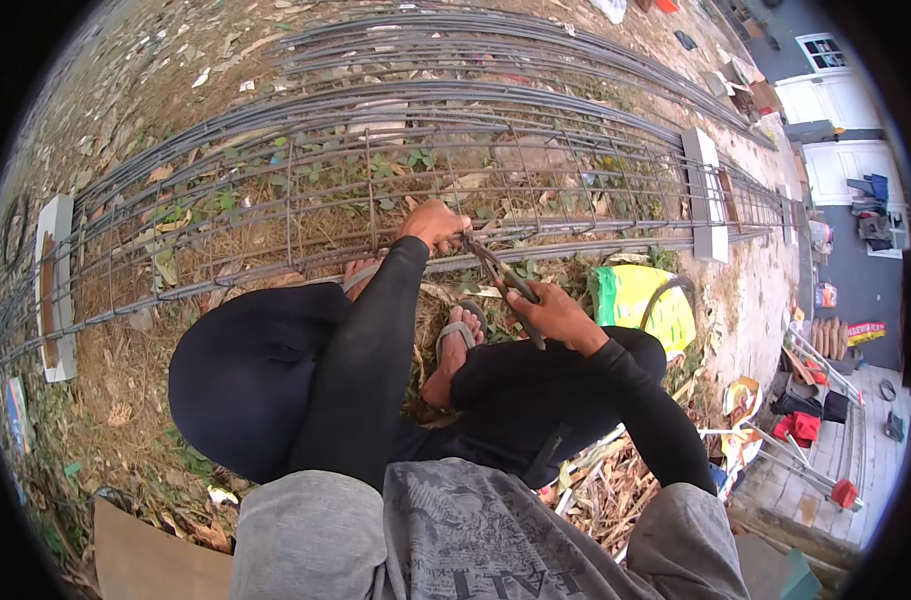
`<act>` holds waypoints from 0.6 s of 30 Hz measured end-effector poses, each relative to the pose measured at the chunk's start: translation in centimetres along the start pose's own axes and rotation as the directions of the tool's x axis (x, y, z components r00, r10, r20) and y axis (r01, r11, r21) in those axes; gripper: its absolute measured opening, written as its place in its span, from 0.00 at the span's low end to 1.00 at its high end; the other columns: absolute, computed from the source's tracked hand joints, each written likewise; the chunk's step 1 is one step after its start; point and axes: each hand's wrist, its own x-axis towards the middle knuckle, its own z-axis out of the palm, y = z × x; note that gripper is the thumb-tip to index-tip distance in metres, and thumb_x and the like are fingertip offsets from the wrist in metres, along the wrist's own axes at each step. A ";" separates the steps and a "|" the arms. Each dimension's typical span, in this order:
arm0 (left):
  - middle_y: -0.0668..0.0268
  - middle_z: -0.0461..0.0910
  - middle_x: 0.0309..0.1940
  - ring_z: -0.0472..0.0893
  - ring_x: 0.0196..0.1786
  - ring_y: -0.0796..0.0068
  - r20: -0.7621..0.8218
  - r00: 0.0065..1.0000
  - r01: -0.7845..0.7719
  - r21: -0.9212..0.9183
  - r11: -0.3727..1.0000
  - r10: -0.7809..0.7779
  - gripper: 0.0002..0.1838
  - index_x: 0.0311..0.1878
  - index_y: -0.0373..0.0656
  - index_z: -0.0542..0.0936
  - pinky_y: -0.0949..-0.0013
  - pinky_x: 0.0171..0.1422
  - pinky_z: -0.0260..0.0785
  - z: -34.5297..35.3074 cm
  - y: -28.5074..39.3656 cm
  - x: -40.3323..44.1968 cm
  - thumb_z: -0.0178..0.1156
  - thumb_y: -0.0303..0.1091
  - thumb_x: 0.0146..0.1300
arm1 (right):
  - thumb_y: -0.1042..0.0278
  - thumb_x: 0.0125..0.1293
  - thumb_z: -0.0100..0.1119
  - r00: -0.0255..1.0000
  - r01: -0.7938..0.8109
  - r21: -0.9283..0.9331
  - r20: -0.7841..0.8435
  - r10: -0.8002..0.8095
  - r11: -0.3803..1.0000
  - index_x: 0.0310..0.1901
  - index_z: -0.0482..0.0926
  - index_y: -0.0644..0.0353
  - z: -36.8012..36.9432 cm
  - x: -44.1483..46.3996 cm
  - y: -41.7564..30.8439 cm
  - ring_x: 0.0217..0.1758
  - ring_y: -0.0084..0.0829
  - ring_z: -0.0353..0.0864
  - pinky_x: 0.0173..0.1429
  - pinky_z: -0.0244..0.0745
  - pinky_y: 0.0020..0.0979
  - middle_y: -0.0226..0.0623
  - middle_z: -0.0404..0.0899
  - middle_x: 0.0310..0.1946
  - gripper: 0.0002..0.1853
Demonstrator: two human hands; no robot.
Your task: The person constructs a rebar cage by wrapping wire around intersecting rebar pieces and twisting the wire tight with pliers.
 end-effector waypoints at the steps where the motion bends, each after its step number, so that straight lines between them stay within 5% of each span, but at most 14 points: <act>1: 0.61 0.88 0.24 0.84 0.25 0.70 -0.001 1.000 -0.002 0.032 0.999 0.002 0.20 0.44 0.46 0.93 0.59 0.35 0.76 0.0 0.0 0.1 0.65 0.53 0.70 | 0.53 0.78 0.58 0.999 0.037 -0.052 -0.033 -0.039 0.998 0.60 0.82 0.58 0.2 0.0 0.1 0.29 0.26 0.84 0.32 0.79 0.31 0.34 0.83 0.33 0.19; 4: 0.60 0.87 0.23 0.84 0.25 0.69 -0.001 1.000 0.001 0.033 0.999 -0.001 0.20 0.43 0.47 0.93 0.58 0.35 0.75 0.0 -0.4 0.5 0.65 0.54 0.69 | 0.53 0.79 0.56 0.998 0.037 -0.066 -0.038 -0.040 0.997 0.62 0.80 0.59 0.8 -0.2 -0.6 0.29 0.26 0.84 0.35 0.80 0.32 0.34 0.83 0.31 0.20; 8: 0.59 0.87 0.22 0.83 0.24 0.68 0.003 1.000 -0.013 0.000 1.000 0.013 0.20 0.43 0.47 0.93 0.58 0.35 0.75 0.0 -0.3 0.3 0.66 0.54 0.68 | 0.50 0.80 0.56 0.990 -0.105 0.244 0.117 0.078 0.964 0.63 0.77 0.58 0.6 -0.1 -0.1 0.30 0.27 0.84 0.35 0.79 0.32 0.32 0.82 0.31 0.21; 13: 0.57 0.87 0.22 0.82 0.22 0.68 -0.012 0.998 0.057 0.049 0.997 -0.057 0.20 0.43 0.46 0.93 0.57 0.32 0.73 -0.1 0.6 -0.6 0.67 0.54 0.67 | 0.49 0.78 0.61 0.912 -0.358 0.733 0.409 0.046 0.579 0.66 0.72 0.55 1.3 1.2 3.2 0.29 0.28 0.85 0.32 0.81 0.29 0.31 0.81 0.34 0.24; 16: 0.53 0.86 0.23 0.78 0.20 0.68 -0.047 0.999 0.019 0.041 0.999 -0.017 0.22 0.45 0.42 0.92 0.57 0.28 0.70 -0.1 0.4 -0.8 0.68 0.54 0.68 | 0.54 0.74 0.68 0.937 -0.225 0.599 0.350 0.001 0.768 0.69 0.69 0.56 0.6 0.4 2.1 0.28 0.27 0.85 0.31 0.81 0.28 0.32 0.81 0.36 0.29; 18: 0.55 0.84 0.21 0.71 0.16 0.71 -0.027 0.999 0.026 0.008 1.000 -0.025 0.23 0.42 0.38 0.91 0.58 0.25 0.65 0.3 -0.2 -0.1 0.67 0.53 0.71 | 0.62 0.61 0.80 0.964 -0.119 0.369 0.264 0.019 0.922 0.72 0.63 0.62 -0.9 -0.7 0.0 0.27 0.27 0.86 0.28 0.81 0.26 0.36 0.80 0.35 0.43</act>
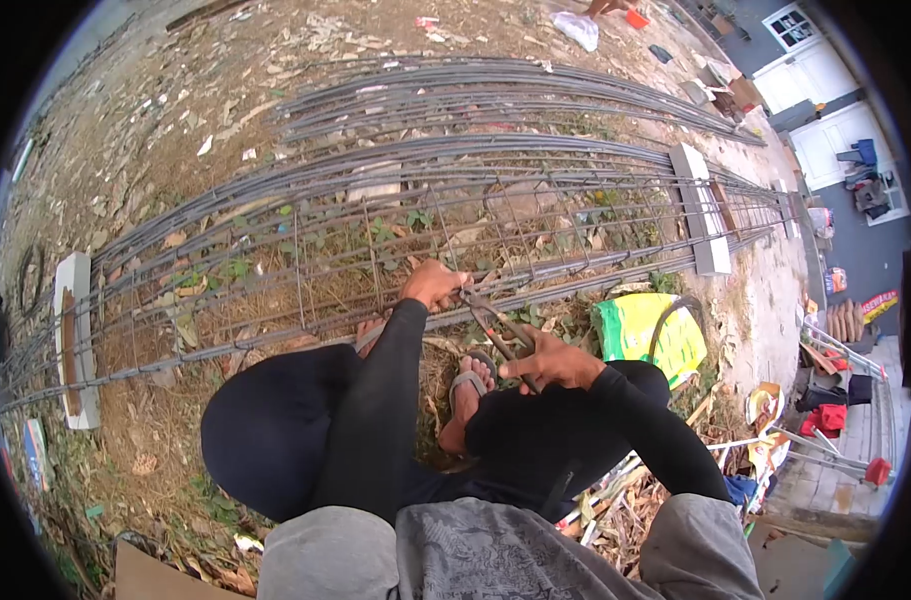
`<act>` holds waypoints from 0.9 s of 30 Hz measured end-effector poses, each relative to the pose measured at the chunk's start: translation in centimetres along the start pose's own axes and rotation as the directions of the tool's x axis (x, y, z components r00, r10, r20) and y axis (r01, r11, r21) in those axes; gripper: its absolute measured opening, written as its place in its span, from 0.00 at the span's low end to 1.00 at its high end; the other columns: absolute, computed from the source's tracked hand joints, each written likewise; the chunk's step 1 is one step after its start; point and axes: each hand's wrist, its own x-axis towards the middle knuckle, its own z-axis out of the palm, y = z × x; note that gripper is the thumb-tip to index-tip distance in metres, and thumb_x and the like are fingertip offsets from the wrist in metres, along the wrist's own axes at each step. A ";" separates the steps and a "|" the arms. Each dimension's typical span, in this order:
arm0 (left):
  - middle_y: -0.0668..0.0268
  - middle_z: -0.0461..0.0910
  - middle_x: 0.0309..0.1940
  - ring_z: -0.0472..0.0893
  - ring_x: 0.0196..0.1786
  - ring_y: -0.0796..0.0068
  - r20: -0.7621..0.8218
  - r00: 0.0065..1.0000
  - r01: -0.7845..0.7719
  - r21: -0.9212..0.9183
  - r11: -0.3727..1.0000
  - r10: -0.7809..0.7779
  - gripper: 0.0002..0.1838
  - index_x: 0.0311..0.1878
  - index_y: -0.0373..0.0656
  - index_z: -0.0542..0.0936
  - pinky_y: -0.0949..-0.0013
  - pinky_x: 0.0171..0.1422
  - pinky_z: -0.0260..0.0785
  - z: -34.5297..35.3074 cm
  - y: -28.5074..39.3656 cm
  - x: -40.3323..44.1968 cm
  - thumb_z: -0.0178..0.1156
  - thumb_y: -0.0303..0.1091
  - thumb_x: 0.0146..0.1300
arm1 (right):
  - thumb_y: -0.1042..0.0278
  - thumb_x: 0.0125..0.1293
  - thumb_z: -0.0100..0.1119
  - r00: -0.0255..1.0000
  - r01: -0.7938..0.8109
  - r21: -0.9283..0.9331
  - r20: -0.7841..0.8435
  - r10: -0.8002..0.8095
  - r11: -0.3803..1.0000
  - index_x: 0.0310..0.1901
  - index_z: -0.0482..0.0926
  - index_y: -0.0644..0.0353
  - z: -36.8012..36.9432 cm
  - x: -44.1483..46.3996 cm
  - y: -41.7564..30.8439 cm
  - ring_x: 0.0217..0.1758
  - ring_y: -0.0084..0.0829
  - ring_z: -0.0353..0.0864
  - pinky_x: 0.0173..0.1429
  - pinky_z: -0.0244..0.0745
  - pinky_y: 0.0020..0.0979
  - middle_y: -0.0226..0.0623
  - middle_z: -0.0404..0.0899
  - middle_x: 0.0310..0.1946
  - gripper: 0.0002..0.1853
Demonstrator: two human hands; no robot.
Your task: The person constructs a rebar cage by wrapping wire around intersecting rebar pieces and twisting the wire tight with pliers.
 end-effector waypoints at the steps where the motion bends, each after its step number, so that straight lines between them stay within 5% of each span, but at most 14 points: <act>1: 0.56 0.82 0.21 0.66 0.14 0.72 -0.036 0.999 0.007 0.030 1.000 -0.006 0.26 0.44 0.36 0.89 0.59 0.21 0.59 0.1 0.4 -0.6 0.66 0.56 0.72 | 0.61 0.57 0.80 0.992 0.054 -0.254 -0.098 -0.081 0.966 0.70 0.64 0.64 -0.5 0.4 0.2 0.32 0.33 0.87 0.34 0.83 0.32 0.42 0.83 0.36 0.43; 2: 0.56 0.81 0.20 0.63 0.13 0.73 0.003 1.000 0.019 0.011 1.000 -0.019 0.27 0.46 0.36 0.88 0.60 0.19 0.55 -0.2 0.8 -0.8 0.64 0.56 0.74 | 0.59 0.54 0.80 0.968 0.064 -0.491 -0.180 -0.173 0.869 0.67 0.65 0.66 -1.1 1.3 1.0 0.36 0.40 0.89 0.39 0.85 0.38 0.48 0.86 0.38 0.44; 3: 0.55 0.81 0.20 0.63 0.13 0.73 0.007 1.000 0.029 -0.013 1.000 -0.028 0.26 0.45 0.36 0.88 0.61 0.19 0.54 -0.5 1.3 -1.4 0.65 0.55 0.74 | 0.57 0.53 0.77 0.883 0.157 -0.760 -0.178 -0.434 0.631 0.66 0.66 0.69 -1.5 1.5 1.8 0.38 0.51 0.88 0.44 0.84 0.46 0.54 0.85 0.40 0.44; 4: 0.56 0.81 0.20 0.63 0.13 0.74 0.000 1.000 0.009 -0.008 1.000 -0.009 0.25 0.45 0.36 0.89 0.61 0.19 0.55 -0.5 1.3 -1.7 0.65 0.55 0.73 | 0.55 0.54 0.76 0.861 0.110 -0.848 -0.179 -0.475 0.518 0.66 0.66 0.69 -1.3 1.0 1.1 0.39 0.53 0.88 0.45 0.83 0.48 0.54 0.84 0.41 0.43; 10: 0.59 0.86 0.21 0.78 0.17 0.76 0.005 1.000 0.023 0.000 1.000 -0.023 0.22 0.46 0.38 0.90 0.67 0.21 0.66 -1.0 2.2 -2.2 0.67 0.52 0.71 | 0.49 0.63 0.67 0.619 -0.185 -0.974 -0.013 -0.785 -0.130 0.54 0.73 0.67 -0.3 -1.6 -1.4 0.48 0.52 0.87 0.47 0.81 0.51 0.50 0.80 0.40 0.30; 14: 0.61 0.86 0.21 0.80 0.18 0.77 0.006 1.000 0.008 -0.034 0.999 -0.008 0.22 0.46 0.38 0.90 0.68 0.21 0.67 -1.0 2.5 -3.2 0.67 0.52 0.71 | 0.51 0.66 0.65 0.760 -0.140 -0.983 -0.182 -0.624 0.117 0.52 0.75 0.68 -1.1 1.5 1.1 0.35 0.43 0.84 0.37 0.77 0.45 0.44 0.80 0.34 0.26; 15: 0.62 0.86 0.22 0.81 0.19 0.77 0.020 1.000 0.015 -0.047 0.999 -0.014 0.23 0.47 0.37 0.89 0.67 0.22 0.69 -1.0 2.3 -3.0 0.68 0.51 0.71 | 0.49 0.73 0.62 0.843 -0.120 -0.967 -0.218 -0.492 0.224 0.53 0.77 0.65 -1.1 1.7 0.9 0.30 0.35 0.81 0.35 0.76 0.41 0.36 0.80 0.30 0.23; 17: 0.61 0.85 0.24 0.77 0.17 0.77 0.017 0.999 0.037 -0.074 0.997 -0.036 0.22 0.49 0.37 0.89 0.67 0.20 0.63 -0.9 2.2 -2.7 0.68 0.50 0.71 | 0.46 0.77 0.58 0.982 -0.090 -0.446 -0.190 0.004 0.890 0.51 0.78 0.62 -1.3 1.9 0.5 0.31 0.32 0.83 0.36 0.79 0.37 0.34 0.81 0.31 0.23; 18: 0.61 0.85 0.25 0.75 0.17 0.77 0.018 0.999 0.047 -0.085 0.995 -0.046 0.22 0.50 0.37 0.89 0.66 0.20 0.61 -0.9 2.1 -2.5 0.68 0.50 0.71 | 0.44 0.79 0.56 0.980 -0.198 -0.032 -0.005 0.198 0.980 0.50 0.79 0.61 -1.5 1.8 0.6 0.31 0.30 0.83 0.36 0.80 0.35 0.33 0.81 0.31 0.23; 19: 0.60 0.84 0.23 0.73 0.15 0.76 0.010 1.000 0.024 -0.085 0.996 -0.023 0.22 0.50 0.37 0.89 0.66 0.19 0.59 -0.9 2.0 -2.3 0.68 0.50 0.71 | 0.41 0.80 0.54 0.956 -0.267 0.293 0.200 0.215 0.918 0.55 0.81 0.59 -2.2 3.5 3.3 0.36 0.28 0.86 0.35 0.81 0.34 0.33 0.83 0.35 0.26; 22: 0.59 0.83 0.21 0.71 0.14 0.76 -0.019 1.000 0.012 -0.099 0.995 -0.014 0.22 0.50 0.36 0.89 0.65 0.18 0.57 -0.3 0.7 -1.1 0.68 0.50 0.71 | 0.40 0.79 0.55 0.987 -0.162 0.170 0.017 0.161 0.972 0.46 0.82 0.56 1.3 0.0 0.4 0.31 0.24 0.82 0.33 0.77 0.29 0.30 0.83 0.33 0.24; 23: 0.62 0.86 0.25 0.84 0.23 0.75 0.031 0.999 0.039 -0.012 0.999 -0.038 0.25 0.56 0.35 0.87 0.69 0.25 0.71 -0.9 1.4 -1.7 0.68 0.50 0.71 | 0.43 0.78 0.58 0.992 -0.123 0.033 -0.020 0.124 0.992 0.48 0.83 0.59 0.8 0.9 1.4 0.31 0.28 0.83 0.36 0.78 0.34 0.33 0.84 0.31 0.23; 27: 0.61 0.86 0.26 0.84 0.23 0.76 0.051 0.997 0.052 -0.014 0.999 -0.051 0.26 0.58 0.35 0.87 0.68 0.25 0.70 -0.9 1.3 -1.2 0.67 0.50 0.72 | 0.48 0.72 0.65 0.960 0.091 -0.418 -0.204 -0.191 0.904 0.51 0.82 0.65 -0.1 1.5 2.4 0.32 0.33 0.85 0.38 0.79 0.37 0.37 0.85 0.30 0.23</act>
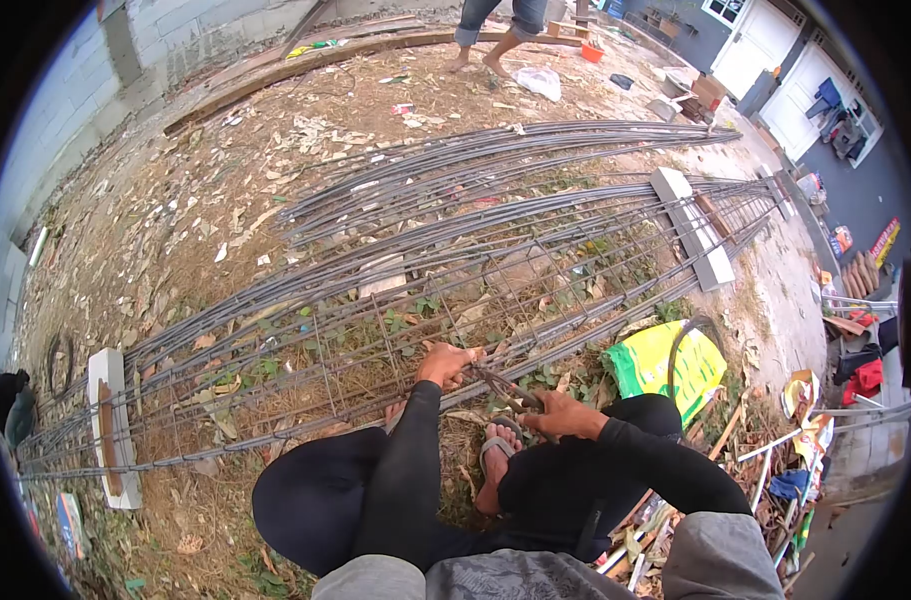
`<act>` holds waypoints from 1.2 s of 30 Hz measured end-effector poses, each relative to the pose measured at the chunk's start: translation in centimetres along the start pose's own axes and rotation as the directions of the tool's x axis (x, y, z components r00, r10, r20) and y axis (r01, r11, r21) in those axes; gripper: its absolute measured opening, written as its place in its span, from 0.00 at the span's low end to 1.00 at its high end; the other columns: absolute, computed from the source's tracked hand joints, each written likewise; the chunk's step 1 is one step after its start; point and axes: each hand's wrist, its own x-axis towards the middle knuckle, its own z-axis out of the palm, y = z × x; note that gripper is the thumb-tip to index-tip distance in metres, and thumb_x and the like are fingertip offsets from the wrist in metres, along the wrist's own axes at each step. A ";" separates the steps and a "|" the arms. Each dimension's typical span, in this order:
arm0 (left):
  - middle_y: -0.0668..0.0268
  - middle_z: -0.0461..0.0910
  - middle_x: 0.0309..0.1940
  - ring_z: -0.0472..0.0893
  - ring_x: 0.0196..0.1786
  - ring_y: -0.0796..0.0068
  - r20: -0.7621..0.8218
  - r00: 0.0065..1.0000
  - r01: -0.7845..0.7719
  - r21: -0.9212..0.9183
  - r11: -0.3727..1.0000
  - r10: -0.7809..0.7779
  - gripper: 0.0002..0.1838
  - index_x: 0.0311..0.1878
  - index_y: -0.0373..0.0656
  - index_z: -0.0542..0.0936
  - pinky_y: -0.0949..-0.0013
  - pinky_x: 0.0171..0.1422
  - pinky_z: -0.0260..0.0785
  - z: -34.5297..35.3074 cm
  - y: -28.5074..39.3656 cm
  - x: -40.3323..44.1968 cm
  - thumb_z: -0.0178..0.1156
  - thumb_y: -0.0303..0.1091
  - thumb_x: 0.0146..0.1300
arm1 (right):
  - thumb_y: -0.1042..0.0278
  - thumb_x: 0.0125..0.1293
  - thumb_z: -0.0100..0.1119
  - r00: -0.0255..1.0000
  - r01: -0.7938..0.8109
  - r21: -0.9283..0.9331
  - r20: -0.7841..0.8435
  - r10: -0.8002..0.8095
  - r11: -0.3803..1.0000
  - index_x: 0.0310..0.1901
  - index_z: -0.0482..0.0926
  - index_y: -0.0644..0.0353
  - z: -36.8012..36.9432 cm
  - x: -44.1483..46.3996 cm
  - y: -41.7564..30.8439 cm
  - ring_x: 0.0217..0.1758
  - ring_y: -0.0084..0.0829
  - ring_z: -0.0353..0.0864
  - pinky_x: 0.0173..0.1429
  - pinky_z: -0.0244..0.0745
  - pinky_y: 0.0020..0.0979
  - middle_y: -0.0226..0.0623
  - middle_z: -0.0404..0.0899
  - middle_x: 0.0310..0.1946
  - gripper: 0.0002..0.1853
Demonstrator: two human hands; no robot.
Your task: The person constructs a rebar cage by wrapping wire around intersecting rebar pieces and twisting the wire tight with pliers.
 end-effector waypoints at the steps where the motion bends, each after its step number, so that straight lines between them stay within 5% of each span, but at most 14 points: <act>1: 0.61 0.86 0.26 0.84 0.23 0.76 -0.011 1.000 -0.003 0.012 1.000 0.003 0.25 0.57 0.35 0.87 0.69 0.24 0.69 0.1 0.0 -0.1 0.67 0.50 0.72 | 0.50 0.70 0.68 0.998 0.040 -0.051 -0.053 -0.043 0.998 0.51 0.82 0.66 0.1 -0.2 -0.1 0.31 0.33 0.85 0.36 0.79 0.37 0.37 0.85 0.29 0.23; 3: 0.61 0.86 0.26 0.84 0.23 0.76 -0.023 1.000 -0.006 0.006 1.000 0.007 0.25 0.55 0.35 0.87 0.69 0.23 0.69 0.2 -0.1 -0.2 0.67 0.50 0.72 | 0.53 0.66 0.72 0.980 0.108 -0.159 -0.150 -0.132 0.981 0.52 0.82 0.68 0.1 -0.6 -0.6 0.30 0.33 0.85 0.34 0.77 0.36 0.37 0.84 0.28 0.24; 9: 0.58 0.87 0.28 0.81 0.21 0.76 0.009 0.999 -0.030 -0.069 0.997 0.030 0.23 0.49 0.31 0.87 0.69 0.19 0.65 0.0 -0.3 0.2 0.67 0.48 0.73 | 0.57 0.59 0.76 0.908 -0.366 0.612 0.402 0.123 0.701 0.42 0.83 0.62 -0.5 1.2 1.3 0.24 0.23 0.82 0.27 0.75 0.28 0.33 0.85 0.28 0.18; 11: 0.57 0.87 0.29 0.80 0.20 0.77 0.012 1.000 -0.015 -0.071 0.997 0.016 0.22 0.49 0.30 0.86 0.69 0.18 0.63 0.1 -0.3 0.0 0.67 0.46 0.73 | 0.52 0.60 0.74 0.995 -0.067 0.223 0.086 0.049 0.972 0.47 0.80 0.64 -0.3 1.6 2.2 0.29 0.35 0.85 0.34 0.80 0.39 0.40 0.87 0.32 0.24; 13: 0.57 0.87 0.29 0.79 0.20 0.77 0.022 1.000 -0.012 -0.097 0.995 0.014 0.21 0.49 0.29 0.86 0.69 0.17 0.62 0.2 -0.2 0.2 0.67 0.44 0.74 | 0.51 0.63 0.70 0.900 0.135 -0.500 -0.299 -0.317 0.855 0.51 0.77 0.66 -0.2 0.0 0.7 0.32 0.42 0.87 0.39 0.81 0.45 0.44 0.87 0.34 0.26; 17: 0.57 0.87 0.30 0.79 0.20 0.77 0.040 0.999 -0.012 -0.119 0.993 0.017 0.20 0.49 0.30 0.86 0.69 0.17 0.62 0.1 -0.3 0.1 0.66 0.43 0.74 | 0.47 0.66 0.66 0.719 0.062 -0.859 -0.314 -0.619 0.508 0.50 0.75 0.67 -1.2 -2.8 -2.8 0.39 0.53 0.88 0.45 0.81 0.50 0.54 0.86 0.37 0.27; 20: 0.58 0.87 0.29 0.80 0.20 0.76 0.009 1.000 -0.028 -0.106 0.994 0.029 0.21 0.50 0.30 0.86 0.69 0.17 0.62 0.2 -0.3 0.0 0.66 0.44 0.74 | 0.42 0.67 0.66 0.842 0.017 -0.793 -0.318 -0.437 0.610 0.52 0.76 0.66 0.0 -1.8 -1.9 0.36 0.51 0.87 0.42 0.82 0.47 0.51 0.85 0.36 0.30; 23: 0.59 0.87 0.28 0.81 0.21 0.76 0.003 1.000 -0.020 -0.033 0.999 0.020 0.22 0.51 0.30 0.86 0.68 0.17 0.64 0.0 0.1 -0.5 0.66 0.46 0.74 | 0.40 0.72 0.63 0.989 -0.149 -0.192 -0.027 0.147 0.970 0.53 0.79 0.62 -0.7 0.9 0.3 0.30 0.40 0.85 0.37 0.82 0.42 0.40 0.83 0.34 0.28; 24: 0.59 0.87 0.29 0.82 0.21 0.76 0.006 0.999 -0.033 -0.042 0.999 0.033 0.23 0.51 0.31 0.86 0.68 0.18 0.65 0.0 0.1 -0.5 0.66 0.46 0.74 | 0.40 0.76 0.59 0.935 -0.320 0.358 0.266 0.233 0.877 0.55 0.81 0.60 -0.4 0.4 0.8 0.32 0.32 0.85 0.39 0.83 0.42 0.34 0.82 0.35 0.27; 27: 0.58 0.87 0.29 0.83 0.22 0.75 0.004 0.999 -0.051 -0.024 0.998 0.052 0.23 0.52 0.32 0.87 0.67 0.20 0.69 -0.2 0.1 -0.5 0.66 0.48 0.74 | 0.43 0.78 0.58 0.886 -0.421 0.642 0.442 0.139 0.640 0.55 0.82 0.60 1.7 -0.2 0.3 0.38 0.26 0.85 0.44 0.84 0.40 0.32 0.83 0.35 0.25; 28: 0.57 0.87 0.29 0.83 0.23 0.75 -0.004 0.999 -0.044 0.002 0.999 0.044 0.24 0.53 0.32 0.87 0.67 0.21 0.70 -0.1 0.1 -0.5 0.66 0.48 0.74 | 0.45 0.72 0.67 0.890 -0.404 0.591 0.432 0.149 0.699 0.59 0.78 0.62 1.5 -0.4 0.1 0.42 0.33 0.86 0.47 0.83 0.41 0.40 0.84 0.37 0.28; 30: 0.56 0.87 0.30 0.83 0.23 0.73 -0.024 0.999 -0.032 0.023 0.999 0.033 0.24 0.54 0.32 0.87 0.66 0.23 0.72 0.1 0.0 -0.6 0.66 0.49 0.73 | 0.48 0.66 0.73 1.000 0.023 0.098 -0.015 -0.022 0.995 0.62 0.74 0.63 2.2 0.5 1.9 0.42 0.40 0.87 0.48 0.82 0.45 0.45 0.84 0.38 0.33; 31: 0.56 0.87 0.29 0.83 0.23 0.73 -0.035 0.999 -0.029 0.014 0.999 0.029 0.25 0.54 0.32 0.86 0.66 0.23 0.72 0.2 0.1 -0.7 0.66 0.49 0.73 | 0.49 0.63 0.75 0.962 0.161 -0.240 -0.181 -0.207 0.957 0.63 0.71 0.63 2.5 0.9 2.9 0.42 0.44 0.87 0.48 0.82 0.46 0.47 0.84 0.38 0.36; 36: 0.56 0.86 0.27 0.81 0.21 0.72 -0.038 0.999 -0.009 0.010 1.000 0.009 0.25 0.54 0.33 0.87 0.64 0.24 0.73 -0.1 0.9 -1.5 0.65 0.51 0.74 | 0.52 0.58 0.74 0.857 0.133 -0.684 -0.284 -0.429 0.718 0.58 0.69 0.65 2.2 -2.5 -1.1 0.39 0.53 0.86 0.45 0.78 0.54 0.52 0.80 0.43 0.35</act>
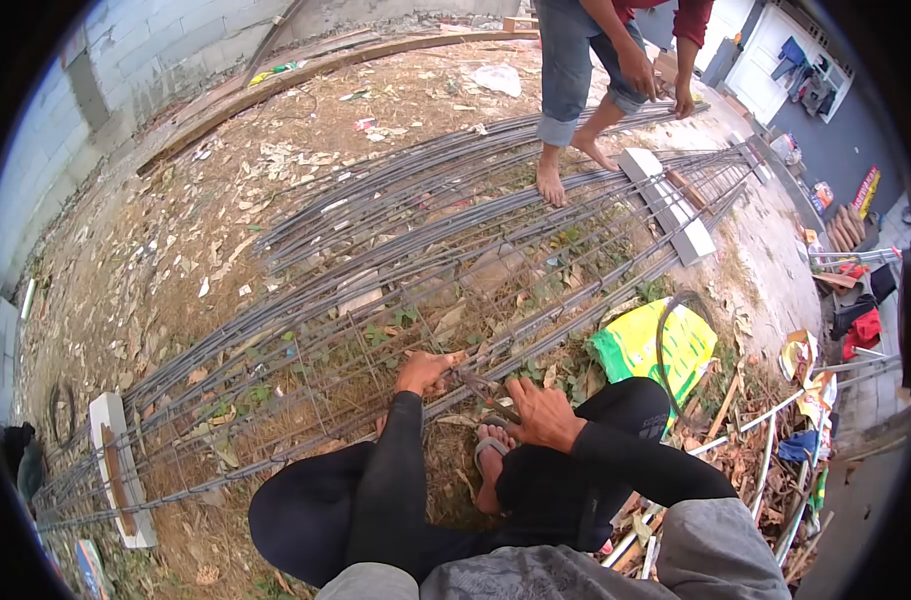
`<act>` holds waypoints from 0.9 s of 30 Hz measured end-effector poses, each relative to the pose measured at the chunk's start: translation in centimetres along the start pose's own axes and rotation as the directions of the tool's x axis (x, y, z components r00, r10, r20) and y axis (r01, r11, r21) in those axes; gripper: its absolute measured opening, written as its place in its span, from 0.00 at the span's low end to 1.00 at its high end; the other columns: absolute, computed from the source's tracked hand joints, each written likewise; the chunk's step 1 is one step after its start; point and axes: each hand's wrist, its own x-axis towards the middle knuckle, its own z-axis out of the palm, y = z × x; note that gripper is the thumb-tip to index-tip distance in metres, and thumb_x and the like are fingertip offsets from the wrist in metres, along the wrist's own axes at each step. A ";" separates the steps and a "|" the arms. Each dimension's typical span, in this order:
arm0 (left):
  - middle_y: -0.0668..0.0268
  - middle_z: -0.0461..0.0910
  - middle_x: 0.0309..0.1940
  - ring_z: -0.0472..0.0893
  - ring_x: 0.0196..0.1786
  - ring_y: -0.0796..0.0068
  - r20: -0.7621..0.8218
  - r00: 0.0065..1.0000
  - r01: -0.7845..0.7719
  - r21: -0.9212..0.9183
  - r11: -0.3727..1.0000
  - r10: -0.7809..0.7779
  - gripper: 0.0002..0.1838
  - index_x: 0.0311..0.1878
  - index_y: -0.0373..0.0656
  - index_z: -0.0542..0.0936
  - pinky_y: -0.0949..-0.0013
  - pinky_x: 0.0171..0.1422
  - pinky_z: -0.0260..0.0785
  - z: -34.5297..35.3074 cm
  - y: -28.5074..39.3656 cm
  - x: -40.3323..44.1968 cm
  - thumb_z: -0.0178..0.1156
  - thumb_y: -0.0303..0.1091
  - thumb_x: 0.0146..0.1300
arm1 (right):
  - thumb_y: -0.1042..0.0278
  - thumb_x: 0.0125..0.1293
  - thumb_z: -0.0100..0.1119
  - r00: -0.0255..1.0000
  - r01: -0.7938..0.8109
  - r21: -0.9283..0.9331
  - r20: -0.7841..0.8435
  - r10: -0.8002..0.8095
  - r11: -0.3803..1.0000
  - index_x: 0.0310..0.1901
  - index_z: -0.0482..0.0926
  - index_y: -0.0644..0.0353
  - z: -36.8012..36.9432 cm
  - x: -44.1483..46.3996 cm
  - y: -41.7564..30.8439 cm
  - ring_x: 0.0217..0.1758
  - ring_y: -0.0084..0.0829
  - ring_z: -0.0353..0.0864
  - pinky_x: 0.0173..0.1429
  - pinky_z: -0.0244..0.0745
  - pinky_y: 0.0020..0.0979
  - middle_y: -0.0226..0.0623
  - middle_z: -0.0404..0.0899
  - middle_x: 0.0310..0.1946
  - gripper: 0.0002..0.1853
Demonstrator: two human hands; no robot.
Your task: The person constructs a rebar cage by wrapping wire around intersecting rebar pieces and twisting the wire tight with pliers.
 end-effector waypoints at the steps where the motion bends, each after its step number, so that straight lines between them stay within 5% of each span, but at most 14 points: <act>1: 0.56 0.86 0.27 0.80 0.21 0.72 0.001 1.000 0.005 0.010 1.000 -0.005 0.25 0.54 0.33 0.87 0.64 0.25 0.73 0.0 0.2 -0.2 0.65 0.51 0.74 | 0.52 0.59 0.73 0.993 0.035 -0.120 -0.107 -0.048 0.992 0.56 0.70 0.64 0.1 0.1 0.1 0.38 0.50 0.86 0.42 0.79 0.52 0.51 0.80 0.41 0.32; 3: 0.58 0.86 0.27 0.80 0.22 0.72 0.017 1.000 -0.005 0.018 1.000 0.005 0.25 0.54 0.34 0.87 0.63 0.26 0.74 0.0 0.1 -0.1 0.65 0.51 0.74 | 0.53 0.61 0.72 0.942 0.050 -0.356 -0.295 -0.163 0.933 0.52 0.73 0.63 0.7 0.0 0.6 0.35 0.46 0.86 0.38 0.79 0.48 0.48 0.80 0.38 0.27; 6: 0.60 0.87 0.27 0.81 0.23 0.73 0.026 0.999 -0.023 0.052 0.998 0.022 0.24 0.53 0.35 0.87 0.64 0.26 0.75 -0.1 0.3 -0.3 0.65 0.51 0.74 | 0.53 0.70 0.67 0.999 -0.020 -0.172 -0.028 0.015 0.985 0.53 0.75 0.63 1.0 0.4 1.1 0.30 0.34 0.83 0.33 0.78 0.38 0.39 0.80 0.34 0.22; 7: 0.61 0.88 0.27 0.81 0.23 0.73 0.006 1.000 -0.002 0.091 0.996 0.002 0.24 0.53 0.35 0.88 0.64 0.27 0.75 -0.1 0.4 -0.5 0.64 0.51 0.74 | 0.52 0.72 0.65 0.939 -0.275 0.363 0.298 0.169 0.890 0.54 0.75 0.63 1.6 0.7 1.7 0.29 0.31 0.82 0.32 0.77 0.35 0.36 0.80 0.32 0.22; 8: 0.61 0.88 0.28 0.81 0.24 0.74 -0.016 1.000 0.019 0.129 0.992 -0.017 0.24 0.52 0.35 0.88 0.65 0.27 0.75 -0.1 0.6 -0.7 0.64 0.52 0.74 | 0.52 0.75 0.63 0.782 -0.579 0.664 0.617 0.093 0.473 0.56 0.76 0.63 2.5 1.3 2.5 0.28 0.28 0.81 0.31 0.76 0.33 0.33 0.80 0.31 0.22; 9: 0.62 0.89 0.29 0.82 0.25 0.75 -0.013 1.000 -0.004 0.081 0.997 0.005 0.24 0.52 0.36 0.88 0.65 0.27 0.75 -0.1 0.4 -0.7 0.64 0.52 0.74 | 0.51 0.78 0.61 0.601 -0.798 0.598 0.779 -0.177 -0.077 0.57 0.76 0.62 2.7 1.7 2.9 0.28 0.25 0.79 0.30 0.75 0.30 0.31 0.79 0.30 0.22; 15: 0.60 0.91 0.36 0.86 0.31 0.74 0.015 0.997 -0.072 -0.019 0.997 0.072 0.22 0.48 0.37 0.89 0.64 0.33 0.79 0.1 -0.7 0.5 0.63 0.50 0.75 | 0.52 0.81 0.54 0.766 -0.628 0.732 0.642 0.043 0.263 0.65 0.77 0.55 2.2 -3.8 -1.6 0.30 0.25 0.85 0.34 0.82 0.29 0.31 0.82 0.33 0.20; 16: 0.56 0.89 0.44 0.88 0.39 0.67 -0.046 0.996 -0.071 0.030 0.997 0.072 0.22 0.51 0.38 0.88 0.56 0.42 0.80 0.3 -1.1 0.4 0.63 0.51 0.74 | 0.52 0.81 0.54 0.787 -0.609 0.743 0.609 0.096 0.278 0.64 0.78 0.56 2.6 -4.5 -1.6 0.30 0.25 0.86 0.35 0.82 0.29 0.32 0.83 0.32 0.20; 19: 0.49 0.87 0.46 0.87 0.45 0.51 -0.416 0.850 -0.183 0.339 0.923 0.322 0.25 0.56 0.36 0.85 0.45 0.48 0.77 2.4 -1.1 -0.8 0.69 0.49 0.69 | 0.54 0.80 0.55 0.897 -0.438 0.696 0.383 0.222 0.569 0.63 0.77 0.57 5.2 -4.8 -0.8 0.29 0.25 0.86 0.35 0.82 0.30 0.34 0.83 0.31 0.20; 22: 0.47 0.84 0.52 0.83 0.55 0.44 -0.384 0.733 -0.363 0.477 0.800 0.562 0.26 0.57 0.37 0.85 0.44 0.59 0.74 4.6 2.8 -6.4 0.69 0.50 0.67 | 0.52 0.80 0.53 0.919 -0.394 0.745 0.301 0.255 0.539 0.62 0.78 0.59 6.0 -4.6 -0.6 0.35 0.33 0.88 0.42 0.81 0.39 0.37 0.84 0.32 0.21; 27: 0.45 0.83 0.52 0.83 0.53 0.44 -0.125 0.704 -0.550 0.526 0.649 0.699 0.18 0.53 0.39 0.87 0.48 0.58 0.73 6.5 1.6 -10.3 0.72 0.37 0.62 | 0.50 0.80 0.54 0.937 -0.339 0.702 0.190 0.294 0.627 0.62 0.79 0.57 5.6 -4.4 -0.8 0.41 0.46 0.88 0.46 0.79 0.48 0.43 0.85 0.33 0.22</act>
